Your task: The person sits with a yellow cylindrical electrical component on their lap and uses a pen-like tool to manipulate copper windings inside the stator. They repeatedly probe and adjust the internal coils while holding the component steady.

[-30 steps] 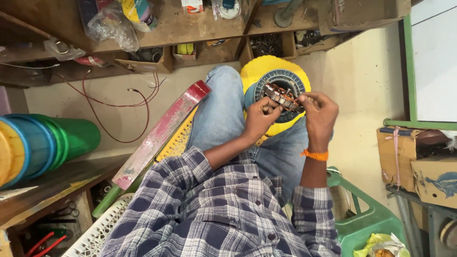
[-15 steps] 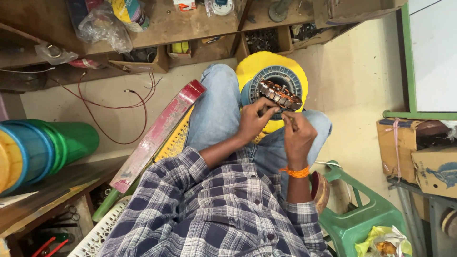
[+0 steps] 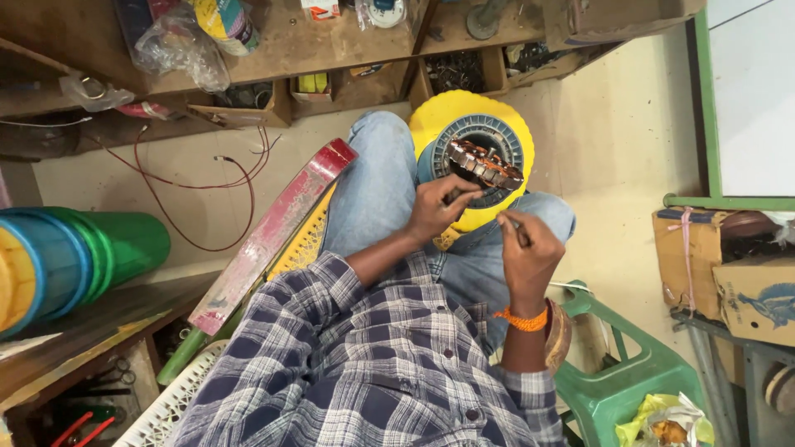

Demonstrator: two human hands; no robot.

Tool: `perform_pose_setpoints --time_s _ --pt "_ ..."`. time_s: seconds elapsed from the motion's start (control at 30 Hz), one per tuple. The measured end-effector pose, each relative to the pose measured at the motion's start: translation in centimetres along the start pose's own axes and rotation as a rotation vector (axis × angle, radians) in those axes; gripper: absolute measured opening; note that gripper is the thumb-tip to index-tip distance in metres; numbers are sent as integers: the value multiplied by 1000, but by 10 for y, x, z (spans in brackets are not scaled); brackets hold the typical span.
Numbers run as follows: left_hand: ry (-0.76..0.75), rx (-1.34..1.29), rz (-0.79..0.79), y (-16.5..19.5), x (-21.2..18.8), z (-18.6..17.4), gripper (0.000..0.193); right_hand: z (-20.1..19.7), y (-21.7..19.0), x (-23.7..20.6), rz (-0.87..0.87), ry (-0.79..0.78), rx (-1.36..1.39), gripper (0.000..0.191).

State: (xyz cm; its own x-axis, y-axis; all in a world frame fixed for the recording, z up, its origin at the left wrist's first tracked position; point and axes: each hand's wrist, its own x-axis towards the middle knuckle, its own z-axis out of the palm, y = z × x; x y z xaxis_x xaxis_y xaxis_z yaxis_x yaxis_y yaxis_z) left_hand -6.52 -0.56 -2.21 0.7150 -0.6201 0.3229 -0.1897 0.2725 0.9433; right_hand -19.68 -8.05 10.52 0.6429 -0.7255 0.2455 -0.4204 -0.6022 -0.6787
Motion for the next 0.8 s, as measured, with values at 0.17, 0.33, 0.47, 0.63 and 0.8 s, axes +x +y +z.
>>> perform_pose_setpoints --time_s 0.17,0.33,0.47,0.63,0.8 --pt "134 -252 -324 -1 -6 17 7 8 -4 45 -35 -28 -3 10" --pt "165 -380 -389 2 1 22 9 32 11 86 104 -122 134 6" --pt "151 -398 -416 2 6 24 10 34 31 94 209 -139 257 10" --pt "150 -405 -456 3 7 26 10 11 38 78 249 -121 338 11" --pt "151 -415 -494 5 6 24 9 -2 21 46 218 -60 182 11"
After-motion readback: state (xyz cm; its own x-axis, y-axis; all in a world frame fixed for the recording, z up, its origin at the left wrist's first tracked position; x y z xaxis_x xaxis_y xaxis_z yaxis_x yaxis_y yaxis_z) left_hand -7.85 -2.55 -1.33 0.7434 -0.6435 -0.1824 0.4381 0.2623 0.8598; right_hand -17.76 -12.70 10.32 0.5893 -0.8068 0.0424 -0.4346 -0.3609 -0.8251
